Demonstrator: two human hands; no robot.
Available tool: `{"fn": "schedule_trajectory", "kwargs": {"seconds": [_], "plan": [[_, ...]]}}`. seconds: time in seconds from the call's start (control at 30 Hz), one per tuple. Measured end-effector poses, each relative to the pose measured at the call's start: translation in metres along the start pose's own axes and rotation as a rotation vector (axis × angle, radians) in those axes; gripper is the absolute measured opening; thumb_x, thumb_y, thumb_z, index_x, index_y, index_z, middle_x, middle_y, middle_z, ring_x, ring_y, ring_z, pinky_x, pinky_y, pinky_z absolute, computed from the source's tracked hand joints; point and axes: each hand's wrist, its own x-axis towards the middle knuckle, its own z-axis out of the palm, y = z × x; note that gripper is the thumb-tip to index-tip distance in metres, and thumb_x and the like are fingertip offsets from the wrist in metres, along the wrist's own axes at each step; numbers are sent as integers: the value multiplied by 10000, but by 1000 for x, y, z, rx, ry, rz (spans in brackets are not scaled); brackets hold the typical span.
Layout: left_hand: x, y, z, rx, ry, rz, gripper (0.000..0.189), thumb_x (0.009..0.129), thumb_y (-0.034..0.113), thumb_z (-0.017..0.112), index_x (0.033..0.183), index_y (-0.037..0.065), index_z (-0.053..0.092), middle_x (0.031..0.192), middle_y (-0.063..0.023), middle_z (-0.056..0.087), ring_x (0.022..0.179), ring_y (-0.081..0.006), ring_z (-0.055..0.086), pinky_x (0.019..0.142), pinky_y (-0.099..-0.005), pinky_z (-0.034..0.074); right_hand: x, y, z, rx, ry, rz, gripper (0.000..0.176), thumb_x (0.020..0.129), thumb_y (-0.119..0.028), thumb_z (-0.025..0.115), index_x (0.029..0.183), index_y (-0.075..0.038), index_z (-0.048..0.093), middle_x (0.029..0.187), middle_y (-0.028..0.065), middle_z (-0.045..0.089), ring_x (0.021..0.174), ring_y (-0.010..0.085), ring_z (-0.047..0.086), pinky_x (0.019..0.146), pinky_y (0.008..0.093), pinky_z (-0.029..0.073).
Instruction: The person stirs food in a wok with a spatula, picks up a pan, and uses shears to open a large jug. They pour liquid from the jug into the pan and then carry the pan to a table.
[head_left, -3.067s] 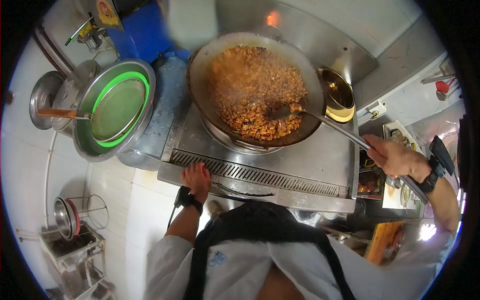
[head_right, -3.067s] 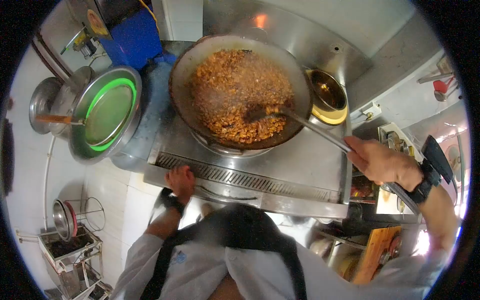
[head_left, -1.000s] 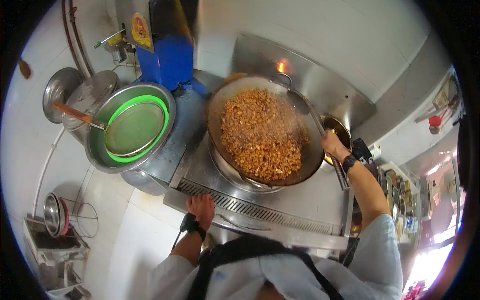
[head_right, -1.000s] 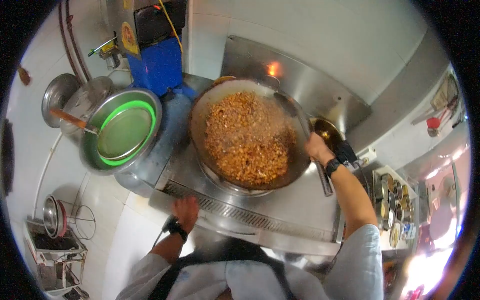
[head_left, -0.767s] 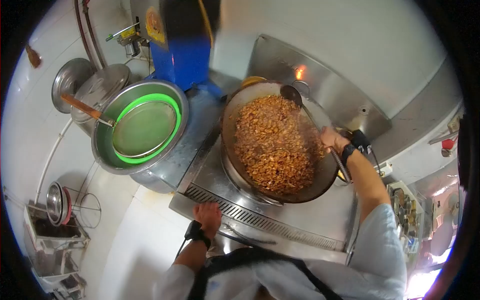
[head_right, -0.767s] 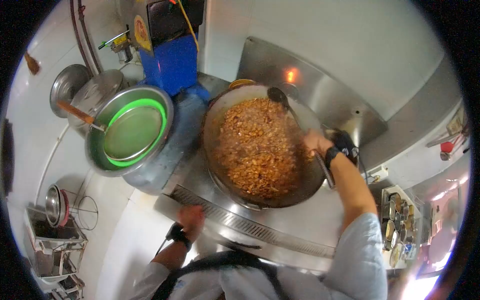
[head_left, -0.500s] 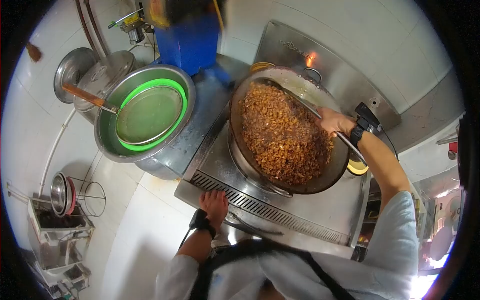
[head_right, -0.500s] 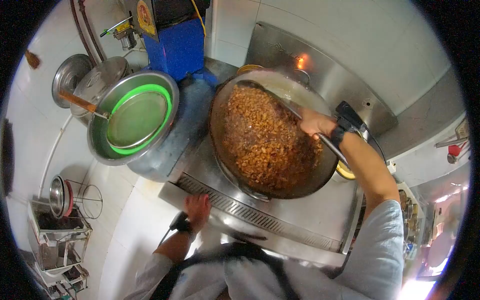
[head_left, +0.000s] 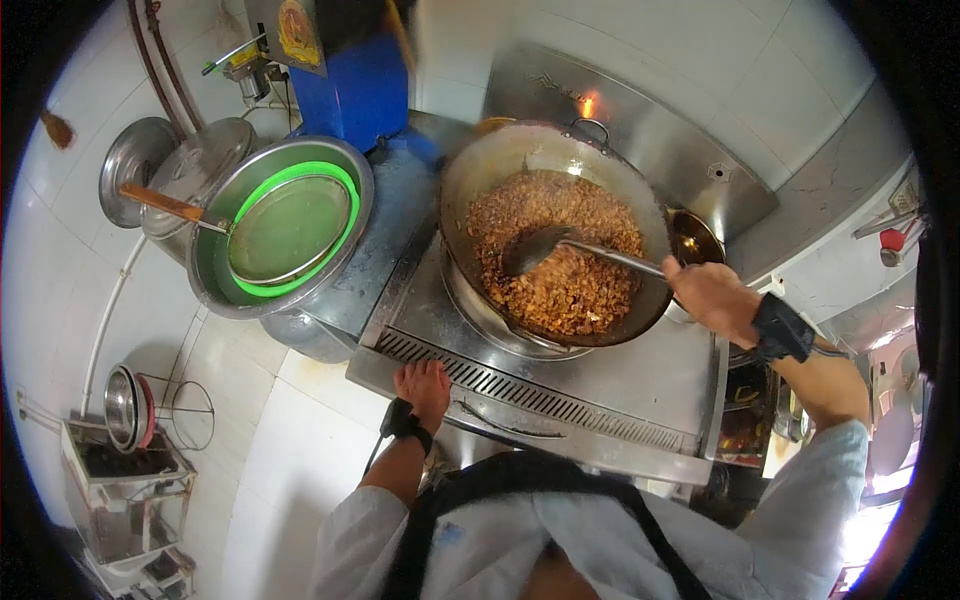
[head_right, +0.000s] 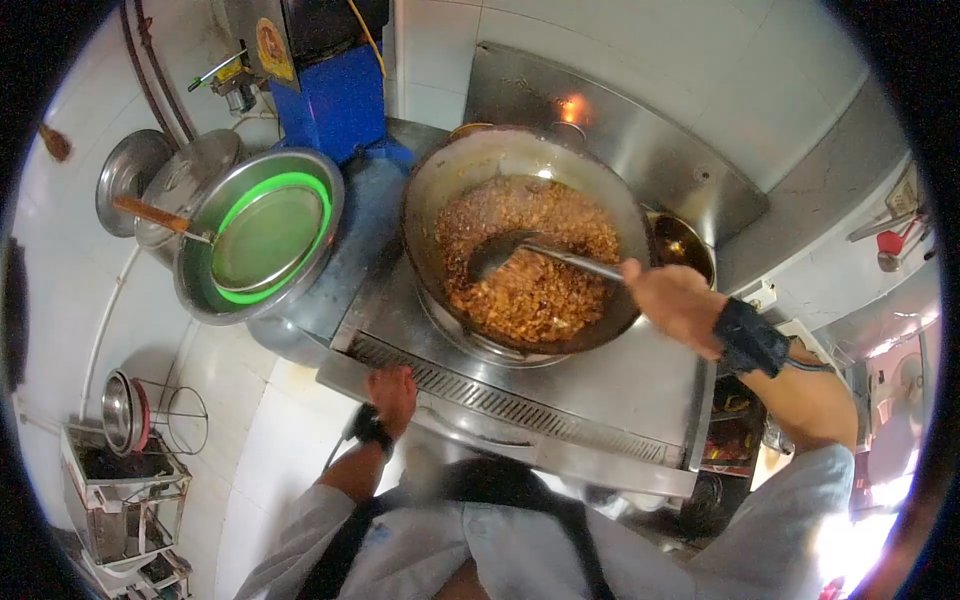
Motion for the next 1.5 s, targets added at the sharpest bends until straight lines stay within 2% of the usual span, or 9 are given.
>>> {"fn": "schedule_trajectory", "kwargs": {"seconds": [0.17, 0.3, 0.53, 0.83, 0.93, 1.03, 1.13, 1.2, 1.5], "plan": [[3, 4, -8, -35, -21, -5, 103, 701, 178, 509, 769, 111, 548, 806, -50, 560, 823, -223, 498, 802, -386, 306, 37, 54, 35, 157, 217, 217, 152, 825, -88, 346, 906, 19, 416, 794, 235, 543, 751, 354, 550, 657, 422, 428], [2, 5, -10, -21, -66, -50, 113, 704, 186, 513, 780, 111, 547, 810, -51, 556, 827, -229, 498, 808, -391, 306, 119, 64, 51, 659, 213, 341, 189, 763, -112, 454, 877, 34, 421, 560, 172, 480, 383, 255, 485, 364, 358, 389], [3, 6, -17, -19, -47, -40, 134, 707, 192, 521, 809, 112, 554, 807, -41, 548, 815, -221, 499, 790, -376, 319, 213, 55, 54, 759, 61, 377, 169, 788, -127, 435, 890, 7, 410, 558, 96, 454, 358, 172, 429, 309, 296, 348], [3, 6, -17, -40, 19, 13, 121, 698, 167, 520, 800, 109, 551, 782, -36, 546, 791, -212, 500, 771, -366, 327, 144, 18, 5, 161, -169, 41, 245, 735, -51, 456, 967, 10, 407, 637, 188, 516, 478, 257, 537, 360, 344, 397], [3, 4, -17, -43, 11, 15, 118, 697, 166, 519, 795, 106, 547, 787, -37, 545, 803, -213, 497, 776, -371, 326, 127, 28, 10, -135, 50, -483, 259, 720, -15, 457, 968, 32, 400, 665, 220, 527, 545, 333, 559, 432, 388, 425], [1, 1, -13, -46, 2, 36, 117, 694, 165, 519, 793, 107, 545, 793, -40, 543, 804, -217, 496, 778, -380, 328, 73, 9, -5, -52, 103, -287, 228, 737, -17, 444, 955, 37, 401, 656, 217, 528, 600, 369, 556, 505, 399, 441], [0, 0, -8, -39, -31, 9, 121, 698, 170, 519, 798, 107, 545, 798, -41, 542, 806, -221, 495, 778, -388, 329, 45, 26, 8, -570, 310, -349, 191, 746, -77, 478, 896, 34, 435, 585, 103, 532, 562, 251, 579, 481, 320, 456], [0, -1, -6, -57, -59, 9, 122, 703, 172, 516, 802, 107, 546, 801, -41, 543, 809, -221, 495, 779, -388, 329, 21, 22, -6, -401, 96, -77, 193, 764, -63, 432, 938, 18, 414, 608, 184, 534, 616, 356, 563, 522, 392, 446], [5, 6, -17, 11, -66, 16, 128, 722, 177, 498, 814, 106, 550, 823, -47, 550, 831, -224, 494, 782, -388, 327, 49, 81, 14, 109, 274, 121, 201, 724, -57, 500, 877, 50, 426, 612, 187, 539, 602, 351, 565, 500, 383, 434]]}}
